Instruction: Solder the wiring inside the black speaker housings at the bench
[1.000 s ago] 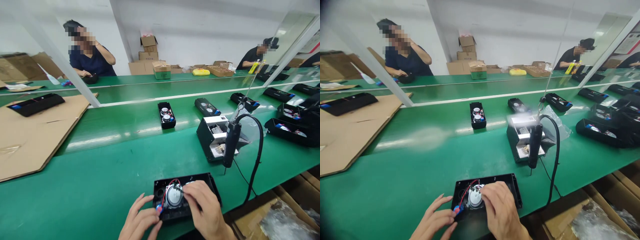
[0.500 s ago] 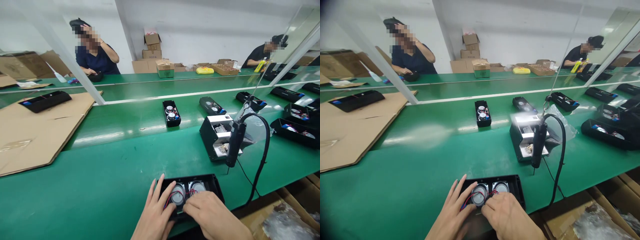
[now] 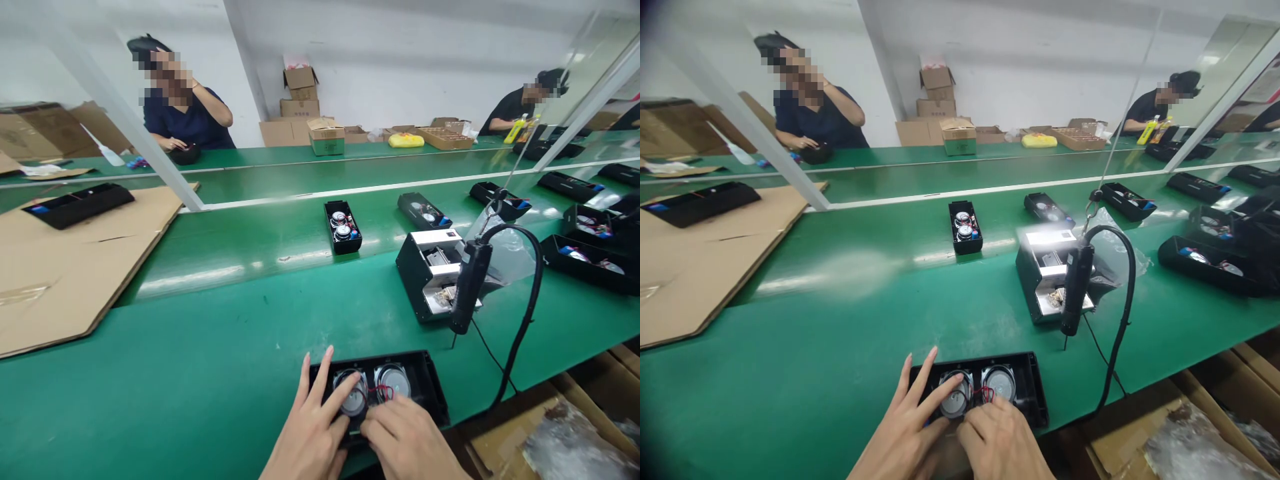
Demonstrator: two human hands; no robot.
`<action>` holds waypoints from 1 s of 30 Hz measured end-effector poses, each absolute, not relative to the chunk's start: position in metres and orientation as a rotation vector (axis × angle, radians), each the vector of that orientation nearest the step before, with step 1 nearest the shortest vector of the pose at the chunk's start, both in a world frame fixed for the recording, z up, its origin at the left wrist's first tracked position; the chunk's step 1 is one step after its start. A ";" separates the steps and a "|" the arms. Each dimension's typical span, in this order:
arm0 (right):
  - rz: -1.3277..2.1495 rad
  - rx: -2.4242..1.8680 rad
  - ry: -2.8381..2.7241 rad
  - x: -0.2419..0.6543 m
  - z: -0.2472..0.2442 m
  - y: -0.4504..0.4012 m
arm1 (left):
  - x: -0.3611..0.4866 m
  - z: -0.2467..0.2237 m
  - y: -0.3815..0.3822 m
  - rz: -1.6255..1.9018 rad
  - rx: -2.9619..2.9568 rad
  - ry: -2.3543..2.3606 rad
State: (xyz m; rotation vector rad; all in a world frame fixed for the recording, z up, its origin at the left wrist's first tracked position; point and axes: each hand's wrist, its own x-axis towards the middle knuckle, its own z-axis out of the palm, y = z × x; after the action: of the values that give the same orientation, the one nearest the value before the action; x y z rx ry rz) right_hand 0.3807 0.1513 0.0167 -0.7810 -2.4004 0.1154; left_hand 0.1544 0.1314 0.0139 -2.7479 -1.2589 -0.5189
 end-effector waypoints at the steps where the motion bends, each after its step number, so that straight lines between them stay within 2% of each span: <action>1: 0.095 -0.789 -2.383 0.379 0.014 0.150 | 0.155 0.015 0.133 -0.495 -2.743 -1.253; 5: 0.159 -0.830 -2.446 0.376 0.023 0.152 | 0.152 0.016 0.147 -0.495 -2.889 -1.295; 10: 0.623 -1.045 -2.720 0.376 0.073 0.191 | 0.146 0.042 0.194 -0.434 -3.247 -1.729; 15: 0.914 -1.253 -2.862 0.362 0.122 0.242 | 0.143 0.079 0.241 -0.371 -3.463 -2.166; 20: 0.934 -1.255 -2.859 0.355 0.124 0.253 | 0.144 0.084 0.252 -0.466 -3.493 -2.318; 30: 0.851 -1.174 -2.907 0.359 0.118 0.252 | 0.142 0.080 0.250 -0.445 -3.552 -2.216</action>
State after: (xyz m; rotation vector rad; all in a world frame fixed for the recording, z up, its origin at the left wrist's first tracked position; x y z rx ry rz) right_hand 0.3593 0.2525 0.1177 -1.1736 -2.9066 0.8513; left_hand 0.1417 0.2500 0.0800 -3.5521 -2.2162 -0.4453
